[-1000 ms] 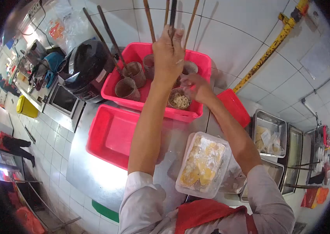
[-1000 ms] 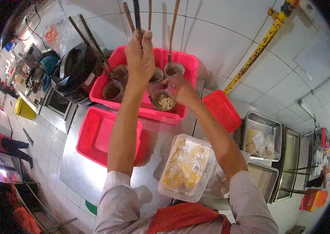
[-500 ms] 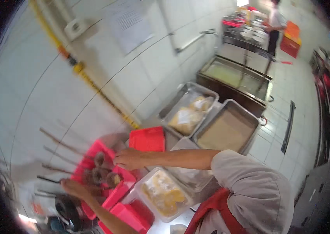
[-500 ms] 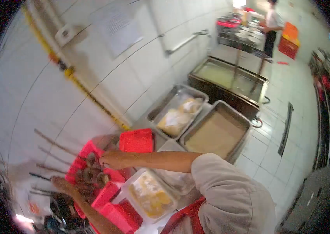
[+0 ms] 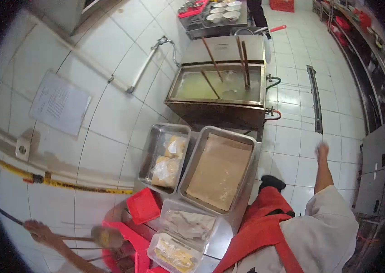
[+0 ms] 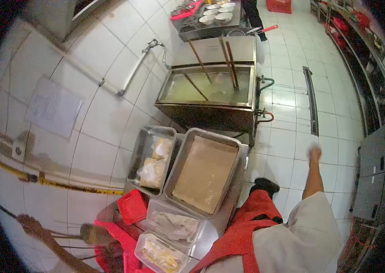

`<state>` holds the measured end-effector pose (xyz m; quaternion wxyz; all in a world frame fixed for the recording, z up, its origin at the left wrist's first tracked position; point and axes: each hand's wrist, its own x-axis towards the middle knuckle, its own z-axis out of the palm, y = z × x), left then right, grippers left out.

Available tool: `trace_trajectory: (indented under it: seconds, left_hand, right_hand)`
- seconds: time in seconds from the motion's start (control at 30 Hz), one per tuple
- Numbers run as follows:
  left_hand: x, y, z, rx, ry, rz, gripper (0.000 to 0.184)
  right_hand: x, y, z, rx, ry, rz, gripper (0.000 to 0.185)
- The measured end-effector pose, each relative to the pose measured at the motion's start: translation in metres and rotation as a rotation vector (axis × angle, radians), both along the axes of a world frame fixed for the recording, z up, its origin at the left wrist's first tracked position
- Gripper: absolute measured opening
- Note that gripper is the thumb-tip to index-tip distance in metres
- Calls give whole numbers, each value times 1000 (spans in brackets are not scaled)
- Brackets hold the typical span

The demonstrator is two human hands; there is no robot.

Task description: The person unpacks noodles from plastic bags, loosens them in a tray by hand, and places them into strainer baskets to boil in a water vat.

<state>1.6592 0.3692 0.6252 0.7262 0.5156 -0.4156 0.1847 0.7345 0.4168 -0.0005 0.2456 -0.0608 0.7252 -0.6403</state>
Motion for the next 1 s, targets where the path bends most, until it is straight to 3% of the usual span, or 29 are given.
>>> trace_trajectory:
  seconds: [0.1, 0.2, 0.23, 0.27, 0.33, 0.43, 0.53, 0.63, 0.8, 0.93, 1.0]
  left_hand:
    - [-76, -101, -21, 18, -178, 87, 40]
    - [-148, -208, -75, 155, -625, 560, 40]
    - [-182, -242, -91, 203, -642, 600, 40]
    - [-216, -281, -102, 99, -492, 299, 40]
    - [-306, -326, -117, 121, 245, -313, 40]
    - [-382, -392, -153, 100, 379, -508, 43]
    - [-431, -445, -189, 196, 429, -698, 44]
    - [-470, -477, -227, 254, 442, -809, 43]
    - [-513, -494, -294, 312, 399, -945, 42]
    - [-514, -501, -358, 551, 264, -840, 44]
    - [-508, -496, -358, 679, 136, -915, 38]
  right_hand:
    - [6, 152, -92, 494, -151, -8, 12]
    - [49, 247, -127, 775, -357, 106, 12]
    - [57, 262, -127, 830, -415, 145, 12]
    - [67, 277, -126, 875, -471, 190, 12]
    - [72, 277, -125, 908, -538, 264, 13]
    - [37, 231, -136, 819, -460, 300, 13]
    - [-37, 154, -158, 582, -197, 293, 15]
    - [-121, 42, -87, 499, -282, 145, 25]
    - [-189, -69, -30, 394, -25, 315, 24]
    - [-175, -122, -64, 427, -266, 330, 29]
    - [-170, -148, -83, 426, -321, 389, 28]
